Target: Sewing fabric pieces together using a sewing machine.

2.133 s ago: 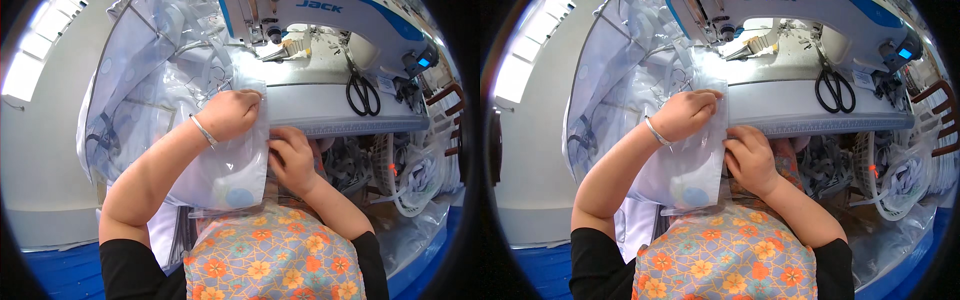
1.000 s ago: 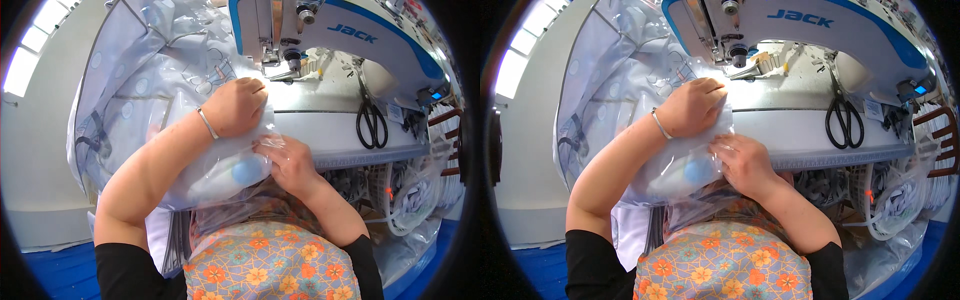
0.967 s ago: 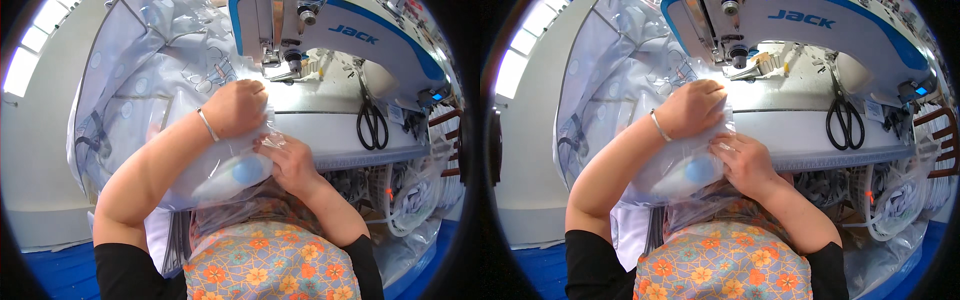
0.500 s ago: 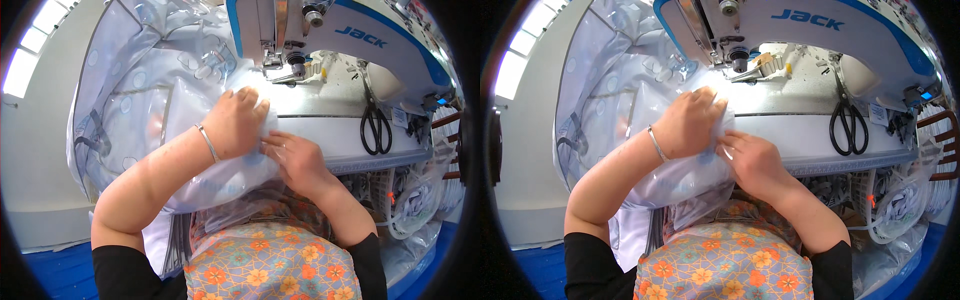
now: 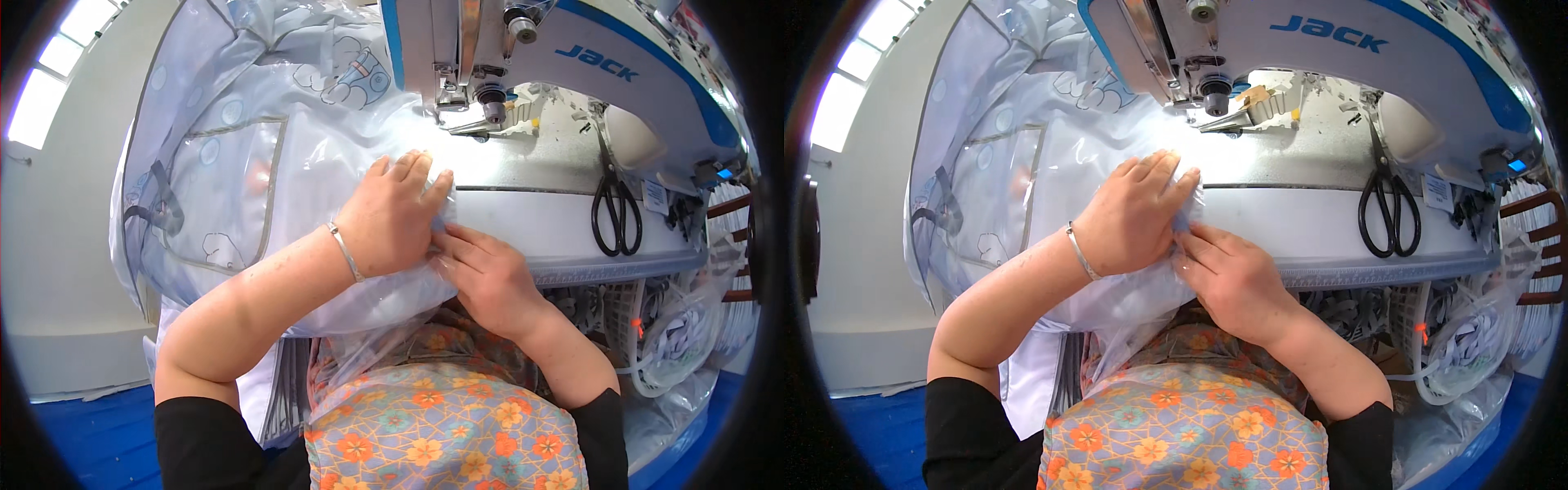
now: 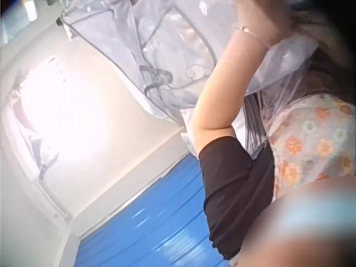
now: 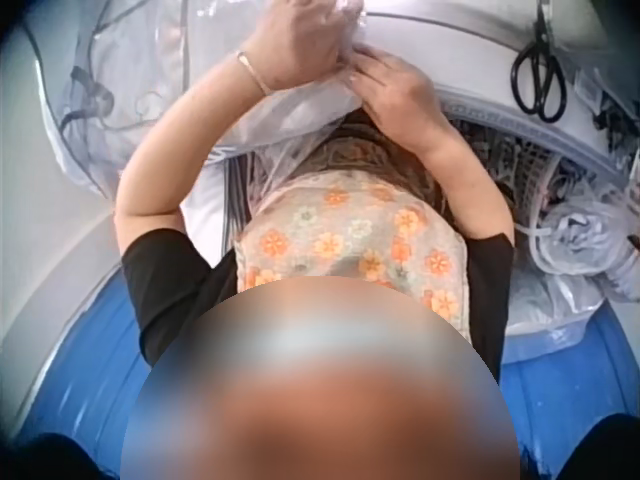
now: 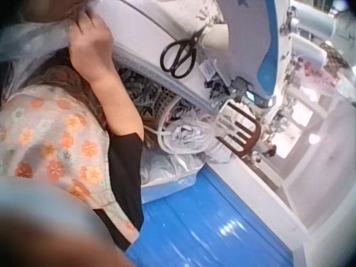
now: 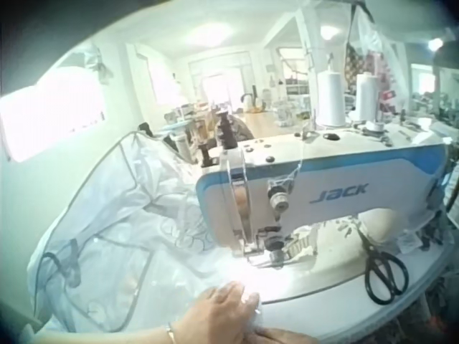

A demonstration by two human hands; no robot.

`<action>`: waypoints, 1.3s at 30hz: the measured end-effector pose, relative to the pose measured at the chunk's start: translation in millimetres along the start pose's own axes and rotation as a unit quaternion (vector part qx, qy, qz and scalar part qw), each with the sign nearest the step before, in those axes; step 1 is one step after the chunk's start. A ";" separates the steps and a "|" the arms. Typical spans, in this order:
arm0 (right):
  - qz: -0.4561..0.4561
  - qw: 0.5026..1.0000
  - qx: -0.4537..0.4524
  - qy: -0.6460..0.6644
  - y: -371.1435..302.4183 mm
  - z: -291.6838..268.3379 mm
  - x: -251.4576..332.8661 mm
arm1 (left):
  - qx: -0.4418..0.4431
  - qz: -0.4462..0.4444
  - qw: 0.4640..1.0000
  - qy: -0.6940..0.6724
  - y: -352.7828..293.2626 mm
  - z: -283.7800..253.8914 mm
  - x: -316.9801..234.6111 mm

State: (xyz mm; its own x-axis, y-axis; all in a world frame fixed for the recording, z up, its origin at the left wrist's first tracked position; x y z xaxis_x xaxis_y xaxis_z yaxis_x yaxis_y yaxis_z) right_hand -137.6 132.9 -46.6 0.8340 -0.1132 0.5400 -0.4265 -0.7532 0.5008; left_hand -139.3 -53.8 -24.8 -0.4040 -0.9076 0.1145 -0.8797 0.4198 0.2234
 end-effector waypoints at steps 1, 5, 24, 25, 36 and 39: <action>-0.001 1.000 0.000 0.000 2.1 0.9 -1.8 | -0.010 0.001 1.000 -0.004 -2.2 1.1 2.1; 0.017 0.999 -0.014 0.024 12.7 -1.1 -12.6 | -0.034 0.033 0.999 0.011 -2.4 13.6 22.6; 0.236 0.949 -0.091 0.188 45.7 -22.3 -18.4 | 0.064 -0.461 0.880 0.089 -225.7 -1.3 87.4; 0.086 0.991 -0.101 -0.008 56.3 -22.6 -11.3 | 0.076 -0.470 0.876 0.081 -230.7 4.9 99.4; 0.037 0.967 0.116 0.224 -51.1 35.5 37.7 | 0.093 -0.346 0.931 0.064 -216.1 25.4 220.4; 0.321 0.831 -0.061 0.451 -97.1 52.8 23.3 | 0.096 -0.321 0.939 0.082 -193.2 2.9 229.8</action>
State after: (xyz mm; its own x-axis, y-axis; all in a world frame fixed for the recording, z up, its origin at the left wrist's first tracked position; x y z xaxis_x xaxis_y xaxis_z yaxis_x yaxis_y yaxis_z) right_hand -58.3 169.2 -118.3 -0.1562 0.1066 0.9820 -0.7608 -0.6470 -0.0508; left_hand -63.0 -343.6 -44.4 0.2553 -0.9523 0.1673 -0.9640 -0.2374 0.1197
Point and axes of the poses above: each hand's wrist, its own y-axis towards the middle knuckle, its own z-axis out of the palm, x = y × z, the point moved 2 cm from there along y, towards the middle knuckle, and after that the axes turned 12 degrees about y, right-handed, at the moved point
